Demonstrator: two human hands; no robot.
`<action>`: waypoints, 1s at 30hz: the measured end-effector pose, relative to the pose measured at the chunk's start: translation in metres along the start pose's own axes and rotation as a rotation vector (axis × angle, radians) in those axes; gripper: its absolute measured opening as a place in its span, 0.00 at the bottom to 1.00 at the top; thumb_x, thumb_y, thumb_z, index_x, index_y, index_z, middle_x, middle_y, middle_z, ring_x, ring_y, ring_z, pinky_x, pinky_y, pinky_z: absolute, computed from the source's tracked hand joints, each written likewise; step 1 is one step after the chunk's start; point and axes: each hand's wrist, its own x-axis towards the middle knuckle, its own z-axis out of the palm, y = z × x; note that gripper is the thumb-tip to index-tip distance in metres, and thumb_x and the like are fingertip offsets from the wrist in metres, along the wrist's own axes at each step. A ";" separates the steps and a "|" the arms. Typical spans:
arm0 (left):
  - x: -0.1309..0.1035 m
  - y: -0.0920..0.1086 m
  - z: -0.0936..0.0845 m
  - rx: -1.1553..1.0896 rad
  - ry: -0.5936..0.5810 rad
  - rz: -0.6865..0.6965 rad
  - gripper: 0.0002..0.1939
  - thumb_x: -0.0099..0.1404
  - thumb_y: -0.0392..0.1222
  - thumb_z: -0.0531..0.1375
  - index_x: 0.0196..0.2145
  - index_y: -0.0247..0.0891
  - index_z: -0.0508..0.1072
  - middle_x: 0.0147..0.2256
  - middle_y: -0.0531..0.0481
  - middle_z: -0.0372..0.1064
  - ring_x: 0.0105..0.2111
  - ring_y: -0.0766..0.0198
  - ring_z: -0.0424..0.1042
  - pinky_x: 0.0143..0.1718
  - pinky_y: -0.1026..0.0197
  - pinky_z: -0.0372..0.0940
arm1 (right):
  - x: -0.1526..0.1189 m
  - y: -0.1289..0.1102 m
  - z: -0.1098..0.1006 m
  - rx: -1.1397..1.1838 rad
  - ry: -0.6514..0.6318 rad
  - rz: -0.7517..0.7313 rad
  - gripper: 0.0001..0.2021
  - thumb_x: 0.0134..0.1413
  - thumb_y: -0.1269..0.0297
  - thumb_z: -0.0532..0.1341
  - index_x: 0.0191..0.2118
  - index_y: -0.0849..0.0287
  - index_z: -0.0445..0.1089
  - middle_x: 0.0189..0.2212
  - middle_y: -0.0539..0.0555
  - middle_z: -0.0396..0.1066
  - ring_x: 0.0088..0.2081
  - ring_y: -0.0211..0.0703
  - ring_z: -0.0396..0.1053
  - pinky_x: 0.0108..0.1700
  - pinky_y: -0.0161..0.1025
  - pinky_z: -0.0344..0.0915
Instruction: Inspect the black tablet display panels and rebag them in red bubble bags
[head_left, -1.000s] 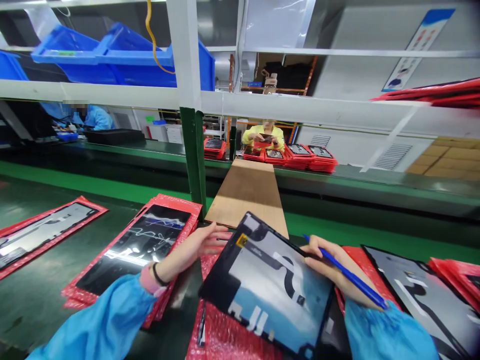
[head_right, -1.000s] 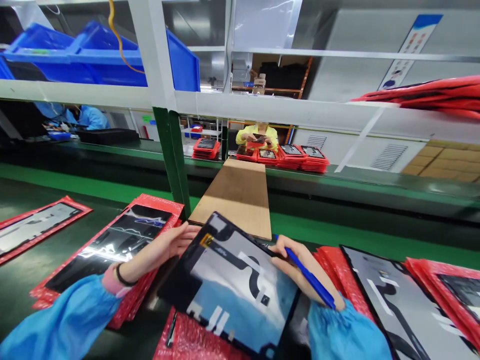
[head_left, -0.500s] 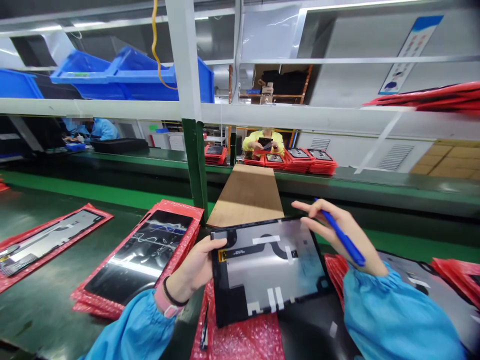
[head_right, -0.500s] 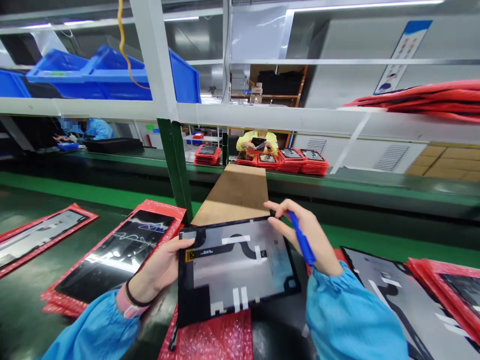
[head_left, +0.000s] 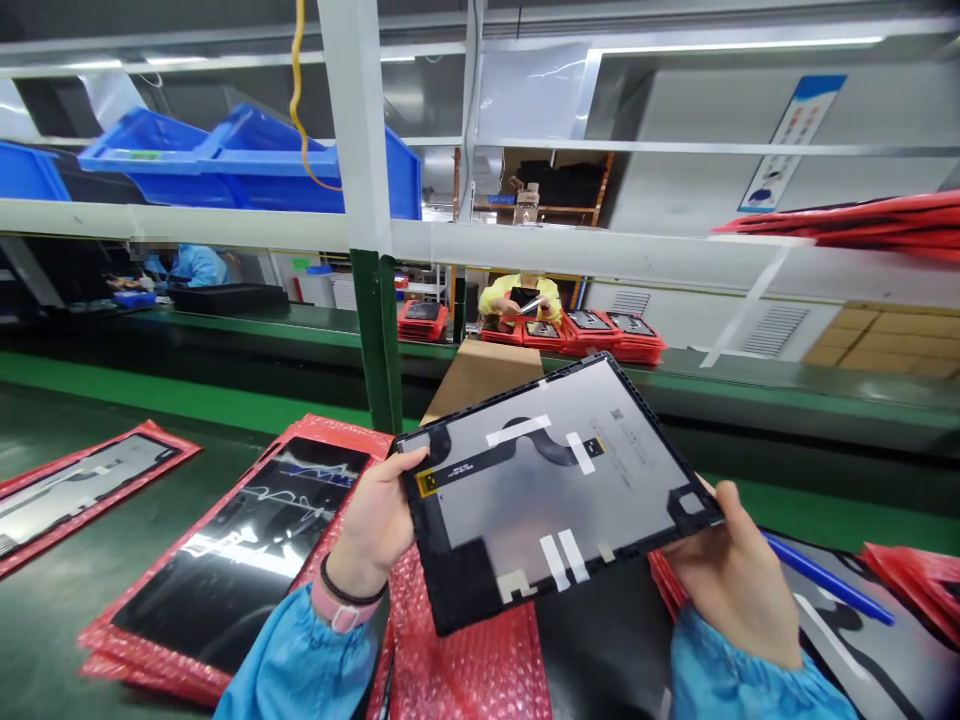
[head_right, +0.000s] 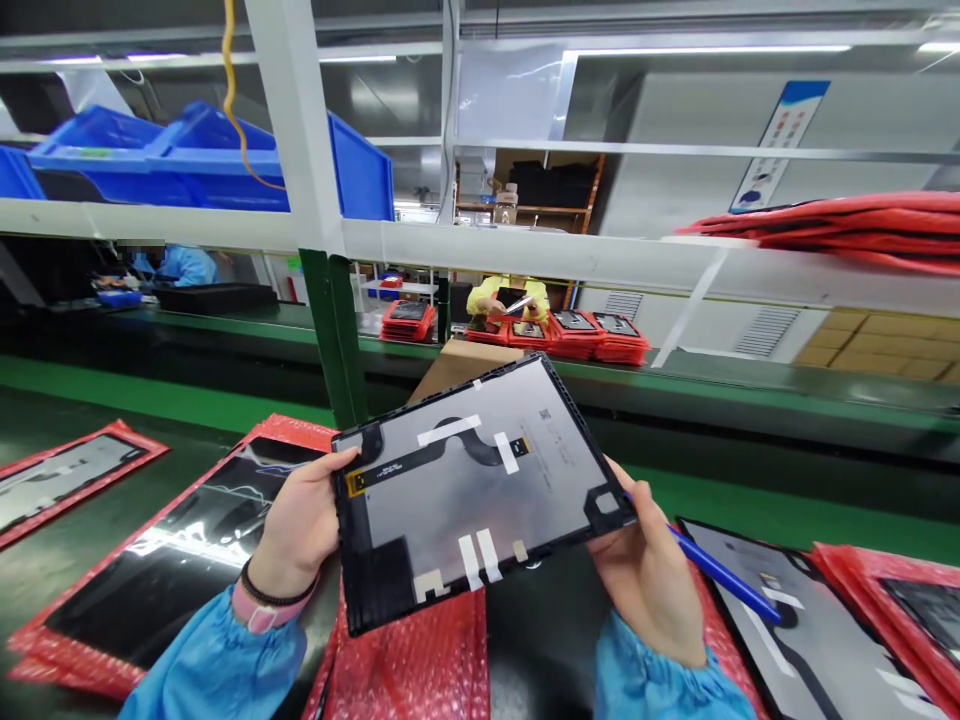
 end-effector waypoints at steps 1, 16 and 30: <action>0.001 -0.001 0.002 -0.005 -0.005 0.009 0.16 0.64 0.31 0.49 0.34 0.27 0.78 0.28 0.41 0.79 0.37 0.51 0.79 0.50 0.47 0.68 | 0.001 0.000 0.000 0.022 0.001 -0.009 0.20 0.46 0.44 0.64 0.43 0.49 0.76 0.40 0.52 0.79 0.40 0.52 0.76 0.39 0.44 0.75; 0.031 0.002 -0.006 0.015 -0.241 0.116 0.17 0.62 0.46 0.54 0.36 0.33 0.79 0.38 0.42 0.79 0.50 0.45 0.72 0.56 0.44 0.61 | 0.013 0.010 0.005 0.009 -0.063 -0.063 0.18 0.48 0.64 0.66 0.47 0.44 0.74 0.41 0.50 0.78 0.45 0.52 0.74 0.50 0.52 0.71; 0.035 -0.001 -0.013 0.142 -0.142 0.224 0.12 0.50 0.36 0.68 0.35 0.33 0.79 0.32 0.45 0.79 0.41 0.48 0.77 0.49 0.49 0.67 | 0.013 0.017 0.009 0.031 -0.029 -0.064 0.12 0.48 0.64 0.65 0.41 0.44 0.75 0.36 0.46 0.77 0.44 0.51 0.74 0.55 0.53 0.67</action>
